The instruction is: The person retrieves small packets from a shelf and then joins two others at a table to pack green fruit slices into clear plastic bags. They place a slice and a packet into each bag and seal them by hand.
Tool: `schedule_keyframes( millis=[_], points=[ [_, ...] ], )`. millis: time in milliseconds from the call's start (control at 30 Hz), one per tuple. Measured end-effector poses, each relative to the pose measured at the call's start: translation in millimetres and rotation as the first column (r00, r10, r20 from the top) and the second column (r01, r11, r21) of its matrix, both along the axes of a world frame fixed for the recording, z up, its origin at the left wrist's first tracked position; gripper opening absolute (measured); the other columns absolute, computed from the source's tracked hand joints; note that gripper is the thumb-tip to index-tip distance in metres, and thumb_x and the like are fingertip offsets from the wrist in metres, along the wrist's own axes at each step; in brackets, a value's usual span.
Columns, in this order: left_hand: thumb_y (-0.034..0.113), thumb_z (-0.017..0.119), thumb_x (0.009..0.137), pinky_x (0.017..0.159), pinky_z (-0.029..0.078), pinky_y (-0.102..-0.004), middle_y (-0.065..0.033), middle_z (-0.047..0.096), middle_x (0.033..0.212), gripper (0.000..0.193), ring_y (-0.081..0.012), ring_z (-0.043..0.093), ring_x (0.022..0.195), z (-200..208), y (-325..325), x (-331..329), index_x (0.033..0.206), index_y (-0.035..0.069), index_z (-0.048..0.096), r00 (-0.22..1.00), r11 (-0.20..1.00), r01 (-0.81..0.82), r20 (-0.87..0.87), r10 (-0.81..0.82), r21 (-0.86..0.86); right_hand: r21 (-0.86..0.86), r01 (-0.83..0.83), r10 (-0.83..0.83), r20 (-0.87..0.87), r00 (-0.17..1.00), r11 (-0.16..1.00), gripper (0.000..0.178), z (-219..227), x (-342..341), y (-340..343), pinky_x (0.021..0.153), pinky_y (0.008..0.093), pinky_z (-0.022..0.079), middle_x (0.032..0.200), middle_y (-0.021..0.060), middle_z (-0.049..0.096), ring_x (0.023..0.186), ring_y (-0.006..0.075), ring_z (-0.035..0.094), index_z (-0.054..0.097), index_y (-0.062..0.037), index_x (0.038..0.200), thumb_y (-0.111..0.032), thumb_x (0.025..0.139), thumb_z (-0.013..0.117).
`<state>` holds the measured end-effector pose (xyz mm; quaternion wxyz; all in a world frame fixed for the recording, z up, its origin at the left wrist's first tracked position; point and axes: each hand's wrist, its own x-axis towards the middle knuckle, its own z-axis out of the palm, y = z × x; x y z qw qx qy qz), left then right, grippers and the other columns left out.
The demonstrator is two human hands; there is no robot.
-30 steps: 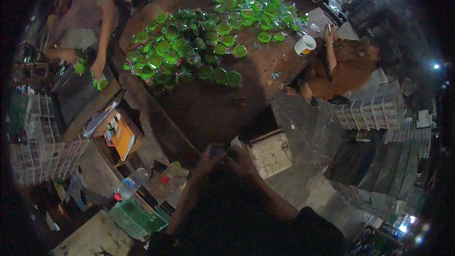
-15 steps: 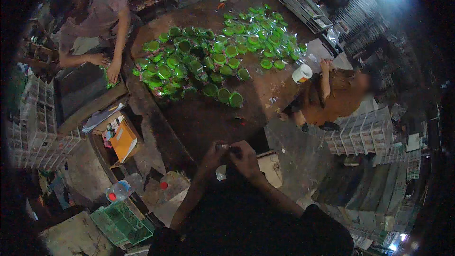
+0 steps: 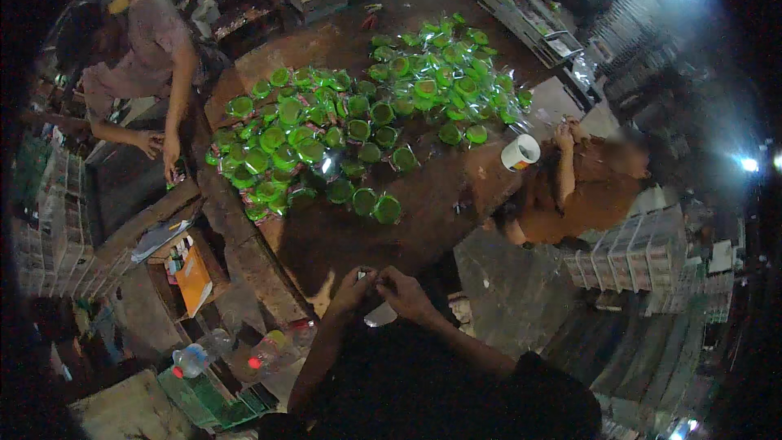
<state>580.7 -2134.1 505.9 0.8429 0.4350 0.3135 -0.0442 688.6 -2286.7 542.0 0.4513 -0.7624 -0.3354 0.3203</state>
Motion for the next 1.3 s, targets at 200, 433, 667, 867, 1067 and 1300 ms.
schedule_keyframes(
  millis=[200, 433, 667, 867, 1067, 1300],
  points=[
    [0.03, 0.064, 0.104, 0.073, 0.052, -0.0285, 0.0, 0.061, 0.09, 0.023, -0.0099, 0.059, 0.084, -14.1, -30.2, 90.4, 0.113, 0.009, 0.062, 0.995, 0.998, 0.056, -0.082, -0.056, -0.009, -0.116, 0.164, -0.201, -0.529, 0.824, 0.98, 0.021, -34.3, 104.9, -29.5, 0.076, 0.0357, 0.055, 0.099, 0.0087, 0.066, 0.09, 0.0167, 0.065, 0.06, -0.0009, 0.113, -0.016, 0.1, 0.065],
    [0.025, 0.063, 0.103, 0.076, 0.055, -0.0319, -0.0009, 0.064, 0.091, 0.018, -0.0124, 0.062, 0.083, -18.1, -92.2, 193.6, 0.114, 0.011, 0.064, 0.804, 0.746, -0.581, -0.371, 0.465, -0.325, 0.037, 0.26, -0.255, -0.112, 0.96, 0.965, 0.016, -21.2, 197.6, -43.8, 0.076, 0.0342, 0.053, 0.099, 0.0086, 0.065, 0.09, 0.0168, 0.064, 0.06, -0.0017, 0.108, -0.013, 0.099, 0.066],
    [0.021, 0.071, 0.092, 0.08, 0.057, -0.0381, -0.0071, 0.07, 0.1, 0.029, -0.0228, 0.068, 0.088, -42.9, -79.1, 160.4, 0.115, 0.005, 0.065, 0.899, 0.915, -0.396, -0.17, 0.403, 0.075, 0.031, 0.429, -0.427, -0.053, 0.902, 0.903, 0.019, -47.5, 304.3, -32.6, 0.078, 0.0379, 0.053, 0.092, 0.0117, 0.067, 0.087, 0.0201, 0.068, 0.061, 0.0005, 0.105, -0.012, 0.094, 0.071],
    [0.02, 0.07, 0.09, 0.087, 0.056, -0.0423, -0.0111, 0.071, 0.104, 0.036, -0.0287, 0.069, 0.097, -74.9, -64.8, 169.1, 0.119, 0.001, 0.063, 0.98, 0.977, -0.098, -0.151, 0.128, 0.188, -0.12, 0.184, -0.166, 0.145, 0.975, 0.976, 0.024, -89.5, 354.9, -20.9, 0.08, 0.0404, 0.053, 0.092, 0.0159, 0.071, 0.087, 0.0263, 0.07, 0.065, 0.0007, 0.106, -0.012, 0.09, 0.076],
    [0.033, 0.068, 0.094, 0.101, 0.049, -0.0485, -0.0177, 0.063, 0.126, 0.051, -0.0335, 0.06, 0.12, -115.6, -51.8, 231.3, 0.132, 0.001, 0.056, 0.947, 0.571, 0.297, -0.158, -0.28, 0.765, -0.088, 0.099, -0.07, 0.284, 0.956, 0.991, 0.027, -169.7, 381.3, 0.0, 0.081, 0.0402, 0.055, 0.095, 0.0163, 0.072, 0.085, 0.029, 0.071, 0.066, 0.0008, 0.109, -0.012, 0.088, 0.077],
    [0.038, 0.07, 0.094, 0.108, 0.042, -0.0565, -0.0241, 0.057, 0.131, 0.052, -0.0462, 0.054, 0.123, -191.8, -64.5, 254.1, 0.133, 0.006, 0.058, 0.753, 0.286, 0.454, -0.191, -0.63, 0.844, -0.183, 0.123, -0.081, 0.223, 0.971, 0.975, 0.023, -218.9, 387.2, -0.1, 0.079, 0.0409, 0.056, 0.093, 0.0146, 0.071, 0.084, 0.0301, 0.072, 0.065, -0.0015, 0.108, -0.011, 0.09, 0.075]
  ],
)
